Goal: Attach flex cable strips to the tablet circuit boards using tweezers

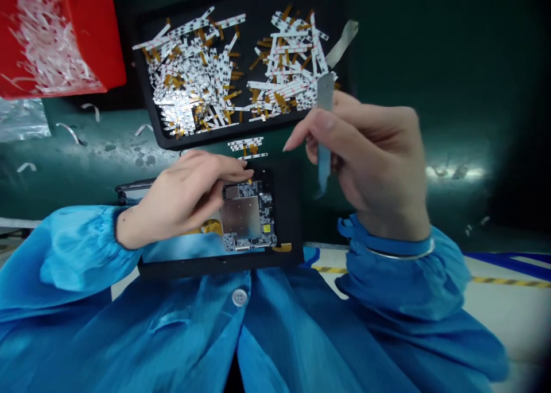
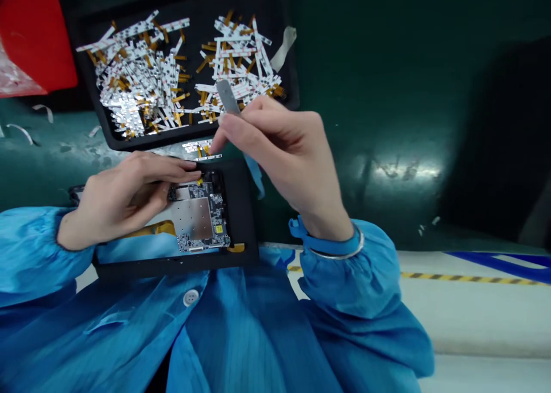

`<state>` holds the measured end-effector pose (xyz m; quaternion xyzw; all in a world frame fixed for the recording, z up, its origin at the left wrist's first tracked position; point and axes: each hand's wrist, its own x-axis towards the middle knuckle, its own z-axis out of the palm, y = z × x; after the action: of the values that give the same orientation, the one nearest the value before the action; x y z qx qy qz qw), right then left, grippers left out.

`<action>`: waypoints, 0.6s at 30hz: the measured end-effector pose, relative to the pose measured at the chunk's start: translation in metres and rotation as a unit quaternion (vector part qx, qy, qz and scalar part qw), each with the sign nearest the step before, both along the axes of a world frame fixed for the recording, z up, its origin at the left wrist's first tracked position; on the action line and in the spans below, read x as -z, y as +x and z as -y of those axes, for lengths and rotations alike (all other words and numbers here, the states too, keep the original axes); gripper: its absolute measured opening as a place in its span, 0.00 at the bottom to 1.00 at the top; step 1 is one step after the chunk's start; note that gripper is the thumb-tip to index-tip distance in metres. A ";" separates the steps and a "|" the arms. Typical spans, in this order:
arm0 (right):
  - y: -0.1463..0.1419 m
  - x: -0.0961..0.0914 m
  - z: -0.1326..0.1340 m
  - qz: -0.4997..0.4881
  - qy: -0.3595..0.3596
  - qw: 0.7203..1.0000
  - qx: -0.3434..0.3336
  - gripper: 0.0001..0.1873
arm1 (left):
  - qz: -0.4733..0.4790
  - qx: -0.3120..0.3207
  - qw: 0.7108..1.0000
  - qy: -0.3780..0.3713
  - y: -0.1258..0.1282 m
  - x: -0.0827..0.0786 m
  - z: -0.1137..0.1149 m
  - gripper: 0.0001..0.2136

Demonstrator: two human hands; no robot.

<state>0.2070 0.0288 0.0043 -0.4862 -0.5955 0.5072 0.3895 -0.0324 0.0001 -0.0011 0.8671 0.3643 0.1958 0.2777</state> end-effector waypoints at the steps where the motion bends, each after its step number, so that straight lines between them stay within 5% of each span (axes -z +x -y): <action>1: -0.002 0.003 0.000 -0.006 -0.013 1.000 0.008 0.17 | -0.015 0.022 0.998 0.048 0.000 0.003 -0.001 0.15; 5: -0.009 0.017 -0.003 -0.053 -0.101 0.993 -0.031 0.14 | -0.049 0.057 0.986 0.146 0.000 0.011 -0.003 0.14; 9: -0.009 0.024 -0.002 -0.043 -0.097 0.991 -0.086 0.18 | -0.034 0.029 0.994 0.101 0.001 0.011 -0.002 0.14; 18: -0.008 0.026 0.000 -0.028 -0.064 0.995 -0.075 0.16 | -0.032 0.025 0.994 0.097 0.015 0.003 -0.011 0.10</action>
<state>0.1993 0.0287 -0.0216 -0.4495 -0.5857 0.5855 0.3347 -0.0177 0.0111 -0.0045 0.9045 0.3306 0.1958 0.1853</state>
